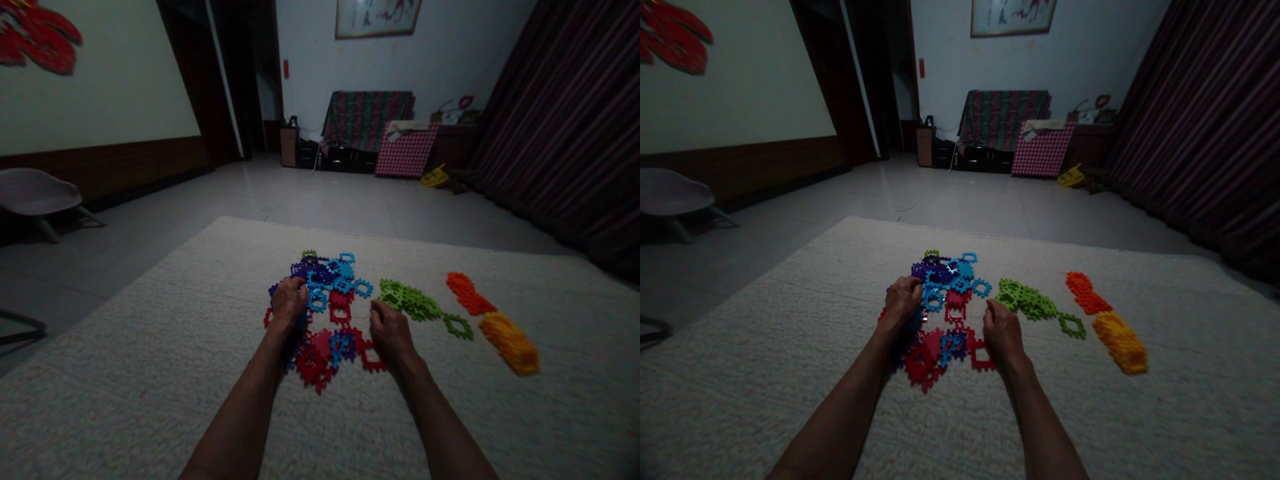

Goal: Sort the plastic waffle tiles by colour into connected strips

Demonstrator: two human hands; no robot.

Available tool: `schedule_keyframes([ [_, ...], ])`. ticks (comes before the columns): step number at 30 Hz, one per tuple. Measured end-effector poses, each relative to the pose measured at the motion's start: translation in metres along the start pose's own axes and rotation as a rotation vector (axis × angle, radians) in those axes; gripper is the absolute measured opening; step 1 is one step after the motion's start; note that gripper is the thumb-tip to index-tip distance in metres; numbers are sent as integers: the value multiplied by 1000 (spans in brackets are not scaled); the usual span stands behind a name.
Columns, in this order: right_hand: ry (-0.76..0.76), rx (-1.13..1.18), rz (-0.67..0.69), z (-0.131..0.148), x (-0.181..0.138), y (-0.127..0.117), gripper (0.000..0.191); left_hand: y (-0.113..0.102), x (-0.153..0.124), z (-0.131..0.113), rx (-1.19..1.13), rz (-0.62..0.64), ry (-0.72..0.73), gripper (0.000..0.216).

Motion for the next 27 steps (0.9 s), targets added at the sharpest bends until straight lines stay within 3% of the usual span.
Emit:
schedule_keyframes([
  [5, 45, 72, -80, -1, -2, -5, 35, 0, 1, 4, -1, -43, 8, 33],
  [9, -12, 162, -67, 21, 15, -1, 31, 2, 4, 7, -11, -30, -10, 34],
  [13, -227, 152, -21, 50, 60, 23, 34, 0, 5, 13, -18, -95, -29, 32],
  [18, -153, 32, 47, 44, 111, 71, 44, 6, 10, 18, -32, -171, 64, 30],
  [22, -88, -95, 124, 39, 121, 97, 46, 15, 12, 24, -12, -154, 62, 33],
  [27, -221, -135, 215, 47, 110, 110, 47, 21, 8, 25, 30, -109, 29, 40],
])
Point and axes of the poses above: each hand's wrist, its own x-axis towards the middle knuckle, its own y-axis out of the palm, z = x × y, the point moved 7 cm from there along x, towards the middle knuckle, and after that the axes turned 5 degrees about y, right-handed, at the moved point
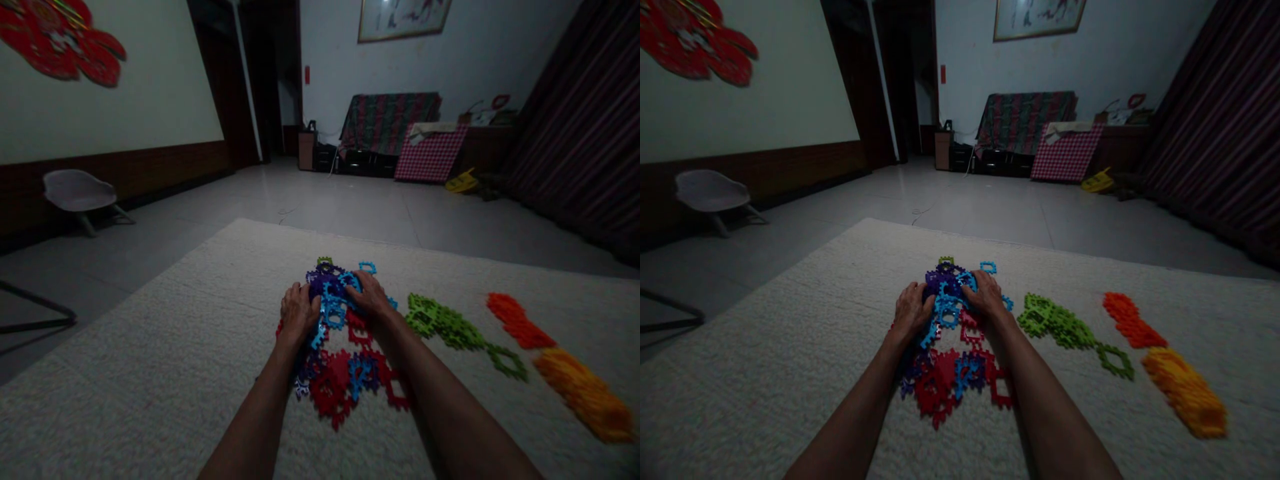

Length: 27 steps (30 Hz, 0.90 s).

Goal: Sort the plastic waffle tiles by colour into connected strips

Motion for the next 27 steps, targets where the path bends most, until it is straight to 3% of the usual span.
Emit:
schedule_keyframes([
  [6, -105, 41, 24, 13, -22, 4, 51, -2, 0, -4, -57, 45, 8, 32],
  [11, -146, 64, 120, 26, -40, -14, 47, -5, 2, -1, -80, 39, -22, 28],
  [14, -71, -6, 117, 27, -39, -30, 42, -4, 1, -1, -69, 30, -19, 25],
  [19, 61, -159, 6, 38, -7, -34, 32, -3, -2, 0, -63, -31, -15, 20],
  [22, 31, -105, 83, 57, 25, -11, 35, -2, -4, 0, -69, -61, -12, 18],
  [27, 157, -98, 98, 74, 71, 25, 42, 0, -5, 2, -67, -97, 3, 17],
])
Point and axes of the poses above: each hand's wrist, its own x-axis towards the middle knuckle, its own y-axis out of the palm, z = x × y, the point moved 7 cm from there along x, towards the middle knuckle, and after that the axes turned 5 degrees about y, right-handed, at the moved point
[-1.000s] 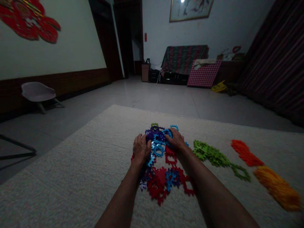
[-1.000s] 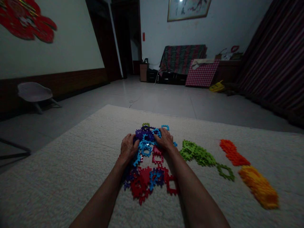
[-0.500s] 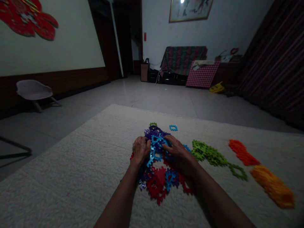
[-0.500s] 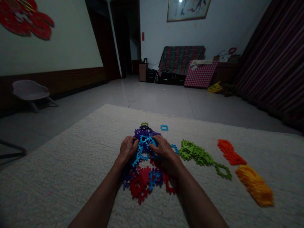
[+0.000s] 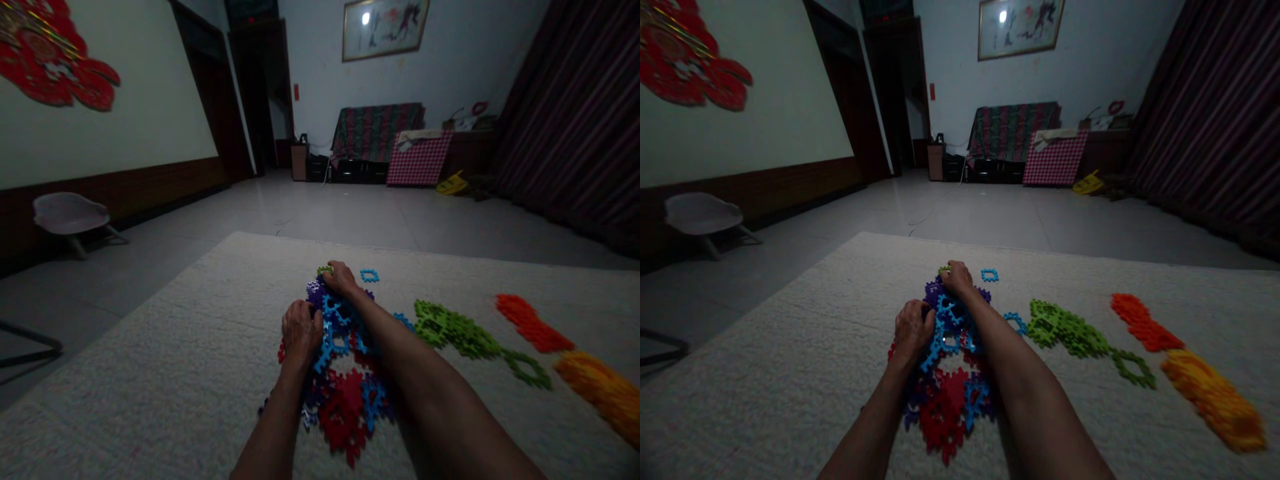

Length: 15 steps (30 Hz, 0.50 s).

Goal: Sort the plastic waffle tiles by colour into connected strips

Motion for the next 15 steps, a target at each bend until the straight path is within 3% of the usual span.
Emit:
schedule_keyframes([
  [6, 141, -25, 41, 12, 15, 21, 46, 2, 0, 1, -7, -4, -20, 17],
  [13, 153, 65, 2, 4, 10, 14, 50, 2, 0, 1, -4, 17, -25, 18],
  [15, 143, 123, 17, 0, 12, 13, 44, 2, 0, 1, 0, 20, -26, 18],
])
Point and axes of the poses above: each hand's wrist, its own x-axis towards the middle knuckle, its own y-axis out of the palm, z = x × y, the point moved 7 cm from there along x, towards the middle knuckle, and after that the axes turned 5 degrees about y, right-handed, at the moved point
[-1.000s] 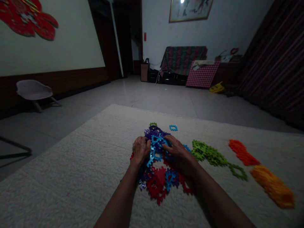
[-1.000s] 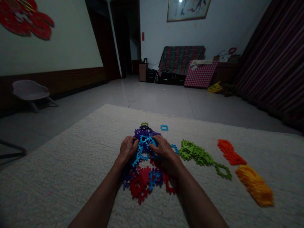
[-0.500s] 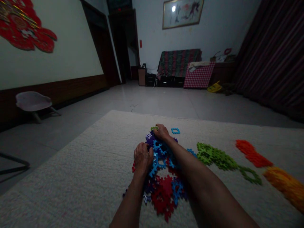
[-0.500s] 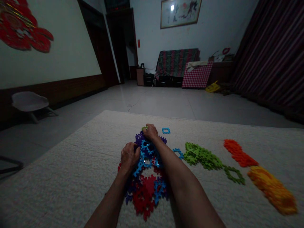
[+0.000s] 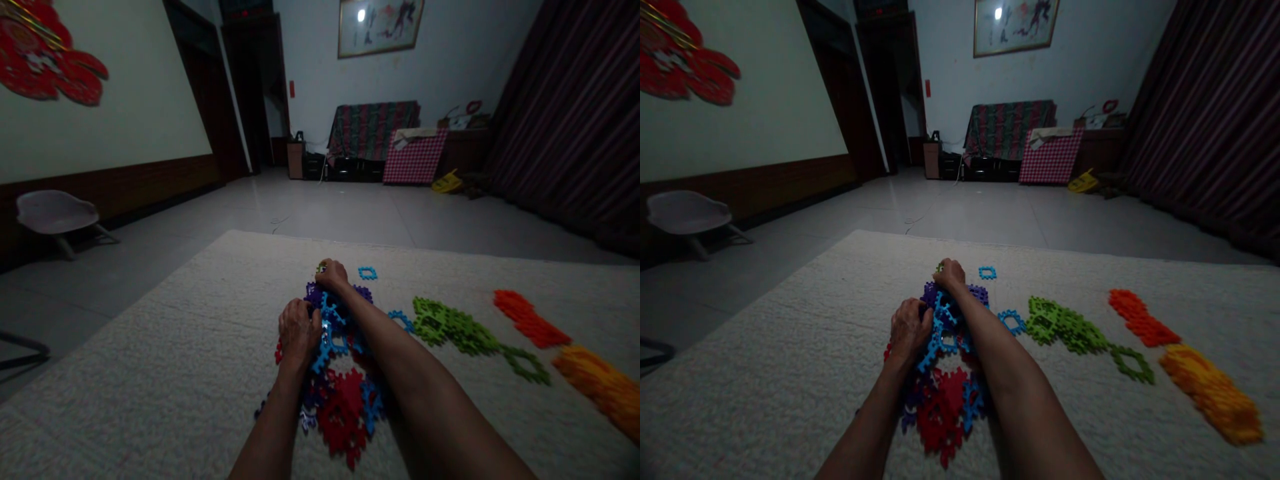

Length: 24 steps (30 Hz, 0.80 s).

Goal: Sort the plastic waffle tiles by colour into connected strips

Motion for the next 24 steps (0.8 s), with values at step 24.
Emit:
schedule_keyframes([
  [24, -111, 629, 23, -60, -85, -80, 37, 0, 3, 1, 21, 63, 37, 25],
])
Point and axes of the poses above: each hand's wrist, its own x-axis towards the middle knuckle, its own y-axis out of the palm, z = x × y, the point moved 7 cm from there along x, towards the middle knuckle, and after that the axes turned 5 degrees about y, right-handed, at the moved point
